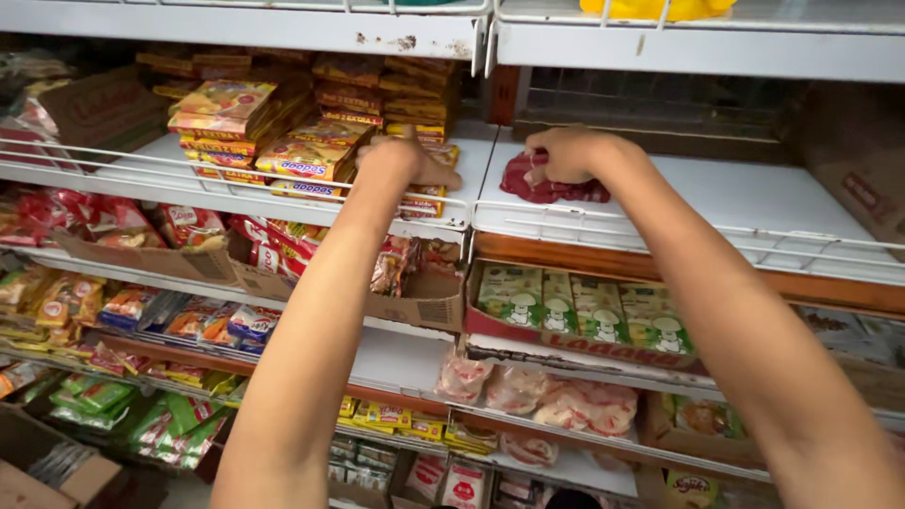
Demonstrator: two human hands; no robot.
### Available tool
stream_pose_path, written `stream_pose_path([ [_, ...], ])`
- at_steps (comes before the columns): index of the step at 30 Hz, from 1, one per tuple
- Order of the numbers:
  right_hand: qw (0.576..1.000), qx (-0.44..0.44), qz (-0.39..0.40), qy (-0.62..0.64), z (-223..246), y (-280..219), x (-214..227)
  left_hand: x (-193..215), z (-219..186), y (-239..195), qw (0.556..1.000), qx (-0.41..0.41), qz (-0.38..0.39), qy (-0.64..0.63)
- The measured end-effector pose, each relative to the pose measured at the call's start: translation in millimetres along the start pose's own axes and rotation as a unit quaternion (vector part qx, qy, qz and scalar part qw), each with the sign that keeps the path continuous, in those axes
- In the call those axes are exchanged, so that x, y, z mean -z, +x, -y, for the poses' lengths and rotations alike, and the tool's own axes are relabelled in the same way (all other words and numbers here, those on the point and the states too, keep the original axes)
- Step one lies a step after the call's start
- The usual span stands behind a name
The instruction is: The person sits on the floor and stocks shelves with various packaged food items, including instant noodles and snacks. They take items from a cardboard box and place them on the shelves, arranging them neatly. The person also uses a cloth to wipe the shelf surfaces.
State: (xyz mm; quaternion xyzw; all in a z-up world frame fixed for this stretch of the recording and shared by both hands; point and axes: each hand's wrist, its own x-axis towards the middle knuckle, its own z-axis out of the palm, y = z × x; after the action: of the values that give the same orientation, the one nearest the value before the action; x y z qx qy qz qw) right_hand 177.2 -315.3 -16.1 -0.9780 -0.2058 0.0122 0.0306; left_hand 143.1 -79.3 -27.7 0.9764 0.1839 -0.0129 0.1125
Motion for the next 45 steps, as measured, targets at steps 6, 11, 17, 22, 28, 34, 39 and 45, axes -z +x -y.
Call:
stream_pose_path([
  [6, 0.996, -0.048, 0.013, 0.068, 7, -15, 6, -14, 4, 11, 0.992, -0.060, -0.097, 0.058],
  [11, 0.999, 0.029, -0.027, 0.022, -13, 13, -8, -16, -3, 8, 0.991, -0.082, -0.034, 0.103],
  [17, 0.993, -0.081, 0.030, 0.085, -4, -1, -3, -4, 7, -3, 0.981, -0.188, 0.004, 0.046],
  [22, 0.997, -0.040, 0.011, 0.064, -3, -5, -2, 12, 17, -24, 0.981, -0.184, 0.041, 0.040],
  [28, 0.999, -0.033, 0.007, 0.032, -10, 3, -3, 2, 26, 3, 0.977, -0.162, 0.068, 0.121],
  [34, 0.998, 0.014, 0.008, -0.056, 3, 28, -5, -29, 28, 59, 0.971, -0.210, 0.046, 0.104],
  [39, 0.936, 0.305, 0.064, 0.161, 51, 26, -24, -24, 17, 24, 0.995, -0.090, 0.021, 0.044],
  [45, 1.000, 0.017, 0.023, 0.006, 29, 47, -6, -26, 20, 6, 0.994, -0.066, -0.082, -0.041],
])
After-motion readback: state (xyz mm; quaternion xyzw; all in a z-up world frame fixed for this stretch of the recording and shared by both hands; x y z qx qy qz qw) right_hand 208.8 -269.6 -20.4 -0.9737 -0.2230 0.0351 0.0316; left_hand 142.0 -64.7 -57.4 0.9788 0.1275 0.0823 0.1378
